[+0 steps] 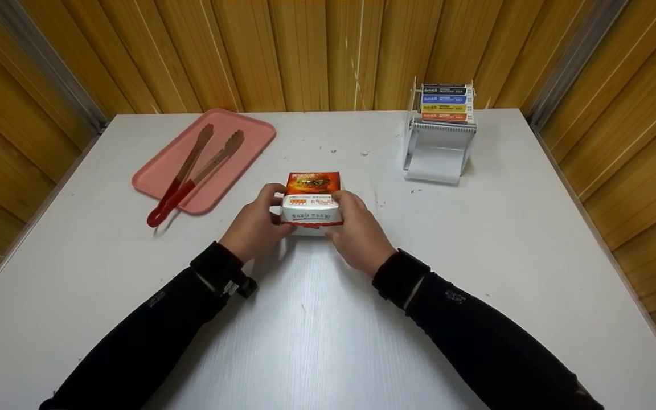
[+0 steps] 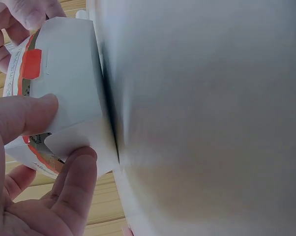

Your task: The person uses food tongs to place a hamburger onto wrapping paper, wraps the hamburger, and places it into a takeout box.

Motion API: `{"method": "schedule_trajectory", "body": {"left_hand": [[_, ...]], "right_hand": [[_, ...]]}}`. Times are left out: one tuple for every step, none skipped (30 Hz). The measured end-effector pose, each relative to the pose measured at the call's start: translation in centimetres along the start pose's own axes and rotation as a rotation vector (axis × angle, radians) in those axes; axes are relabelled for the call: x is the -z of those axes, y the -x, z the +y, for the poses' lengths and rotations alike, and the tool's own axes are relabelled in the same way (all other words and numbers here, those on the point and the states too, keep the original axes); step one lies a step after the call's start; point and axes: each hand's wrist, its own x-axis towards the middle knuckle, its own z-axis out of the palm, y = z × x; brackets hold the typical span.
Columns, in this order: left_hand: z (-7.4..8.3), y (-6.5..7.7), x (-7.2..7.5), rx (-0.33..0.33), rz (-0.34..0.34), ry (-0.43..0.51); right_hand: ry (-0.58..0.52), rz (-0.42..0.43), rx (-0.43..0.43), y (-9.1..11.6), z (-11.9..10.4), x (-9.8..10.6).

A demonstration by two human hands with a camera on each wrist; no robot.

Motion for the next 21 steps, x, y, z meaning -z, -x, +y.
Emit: {"method": "schedule_trajectory", "body": {"left_hand": [[0.0,0.0,0.0,0.002,-0.001,-0.005],[0.1,-0.1,-0.1,0.004,-0.002,-0.012],[0.1,-0.1,-0.1,0.005,-0.004,-0.019],[0.1,-0.2,-0.1,0.007,-0.006,-0.025],[0.2,-0.2,-0.2,0.009,-0.008,-0.031],[0.2,-0.2,-0.2,0.011,-0.009,-0.035],[0.2,-0.2,-0.2,0.013,-0.01,-0.035],[0.2,-0.2,-0.2,0.016,-0.011,-0.036],[0.2,-0.2,-0.2,0.019,-0.011,-0.033],[0.2,-0.2,-0.2,0.021,-0.01,-0.032],[0.2,-0.2,-0.2,0.022,-0.008,-0.032],[0.2,-0.2,-0.2,0.021,-0.006,-0.03],[0.2,-0.2,-0.2,0.021,-0.004,-0.028],[0.2,-0.2,-0.2,0.021,-0.002,-0.026],[0.2,-0.2,-0.2,0.02,-0.001,-0.024],[0.2,-0.1,-0.2,0.019,0.0,-0.023],[0.2,-0.1,-0.2,0.019,0.001,-0.023],[0.3,-0.1,-0.3,0.021,0.002,-0.022],[0.3,-0.1,-0.3,0.022,0.002,-0.022],[0.3,-0.1,-0.3,0.021,0.004,-0.024],[0.4,-0.1,-0.3,0.02,0.004,-0.028]], "right_hand": [[0.002,0.007,-0.011,-0.1,0.0,0.0],[-0.001,0.013,-0.023,-0.2,-0.1,0.0],[-0.013,0.02,-0.038,-0.3,-0.1,0.0],[-0.029,0.025,-0.055,-0.4,-0.2,-0.1],[-0.046,0.029,-0.073,-0.5,-0.2,-0.1],[-0.062,0.033,-0.089,-0.6,-0.3,-0.1],[-0.078,0.035,-0.105,-0.7,-0.3,-0.1],[-0.092,0.038,-0.119,-0.8,-0.3,-0.1],[-0.1,0.041,-0.127,-0.9,-0.3,-0.1],[-0.101,0.045,-0.132,-1.0,-0.3,-0.2],[-0.095,0.049,-0.135,-1.1,-0.3,-0.2],[-0.091,0.054,-0.137,-1.1,-0.3,-0.2],[-0.086,0.058,-0.137,-1.2,-0.3,-0.2],[-0.081,0.064,-0.135,-1.2,-0.3,-0.3],[-0.075,0.068,-0.134,-1.3,-0.4,-0.3],[-0.069,0.071,-0.134,-1.2,-0.4,-0.3],[-0.063,0.075,-0.133,-1.2,-0.5,-0.4],[-0.058,0.077,-0.133,-1.2,-0.5,-0.4],[-0.054,0.078,-0.133,-1.2,-0.6,-0.4],[-0.051,0.08,-0.135,-1.2,-0.6,-0.4],[-0.049,0.079,-0.139,-1.1,-0.6,-0.4]]}}
